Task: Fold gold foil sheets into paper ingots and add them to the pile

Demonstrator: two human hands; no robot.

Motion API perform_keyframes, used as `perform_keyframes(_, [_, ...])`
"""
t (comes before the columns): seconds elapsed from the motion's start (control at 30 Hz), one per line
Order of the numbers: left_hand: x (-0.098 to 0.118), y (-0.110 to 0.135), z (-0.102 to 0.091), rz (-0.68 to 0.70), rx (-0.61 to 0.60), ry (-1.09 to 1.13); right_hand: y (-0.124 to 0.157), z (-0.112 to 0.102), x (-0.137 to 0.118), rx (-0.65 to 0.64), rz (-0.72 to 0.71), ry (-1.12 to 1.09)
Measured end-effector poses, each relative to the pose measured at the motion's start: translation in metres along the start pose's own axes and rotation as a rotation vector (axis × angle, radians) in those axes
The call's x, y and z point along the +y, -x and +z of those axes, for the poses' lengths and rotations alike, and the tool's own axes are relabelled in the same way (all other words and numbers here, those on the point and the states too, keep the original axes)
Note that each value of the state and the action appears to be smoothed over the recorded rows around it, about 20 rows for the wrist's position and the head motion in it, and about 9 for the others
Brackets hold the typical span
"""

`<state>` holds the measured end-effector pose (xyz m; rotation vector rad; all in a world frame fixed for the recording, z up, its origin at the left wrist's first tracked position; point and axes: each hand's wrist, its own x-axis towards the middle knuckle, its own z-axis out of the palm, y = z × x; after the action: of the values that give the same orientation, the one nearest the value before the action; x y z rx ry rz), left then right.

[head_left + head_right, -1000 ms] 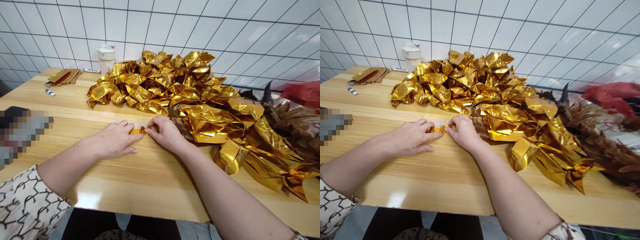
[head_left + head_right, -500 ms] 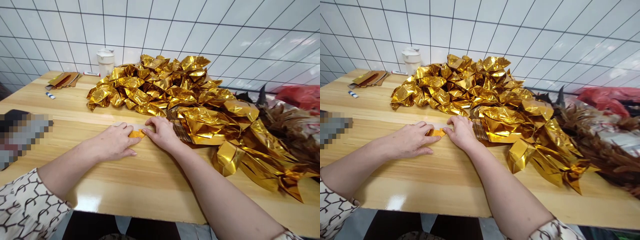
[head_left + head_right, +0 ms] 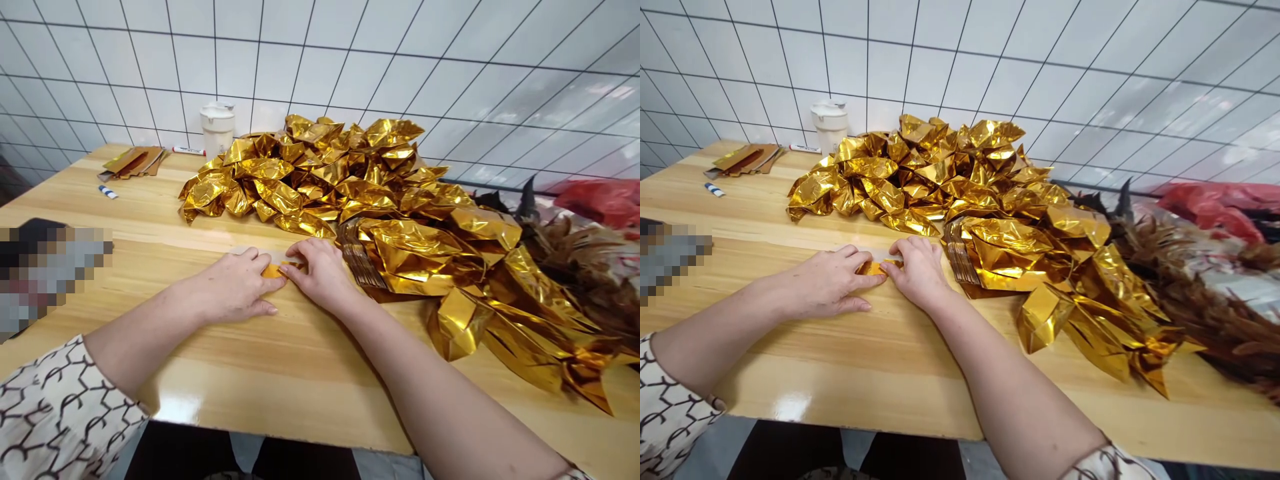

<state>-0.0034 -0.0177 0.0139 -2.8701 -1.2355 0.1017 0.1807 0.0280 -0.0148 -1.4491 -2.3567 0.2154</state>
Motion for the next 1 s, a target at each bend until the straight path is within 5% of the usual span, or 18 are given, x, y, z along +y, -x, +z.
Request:
perform_keyframes(0.27, [-0.014, 0.001, -0.001, -0.010, 0.028, 0.194, -0.003, -0.001, 0.007, 0.036, 0.022, 0.057])
perform_keyframes(0.47, [-0.035, -0.004, 0.010, -0.217, 0.162, 0.518, 0.002, -0.003, 0.000, 0.069, -0.095, 0.097])
perform_keyframes(0.63, [-0.045, -0.008, 0.015, -0.265, 0.162, 0.547, 0.003, -0.005, -0.001, -0.041, -0.166, 0.053])
perform_keyframes(1.0, [-0.049, -0.008, 0.014, -0.298, 0.142, 0.601, 0.008, -0.005, -0.005, -0.039, -0.225, 0.083])
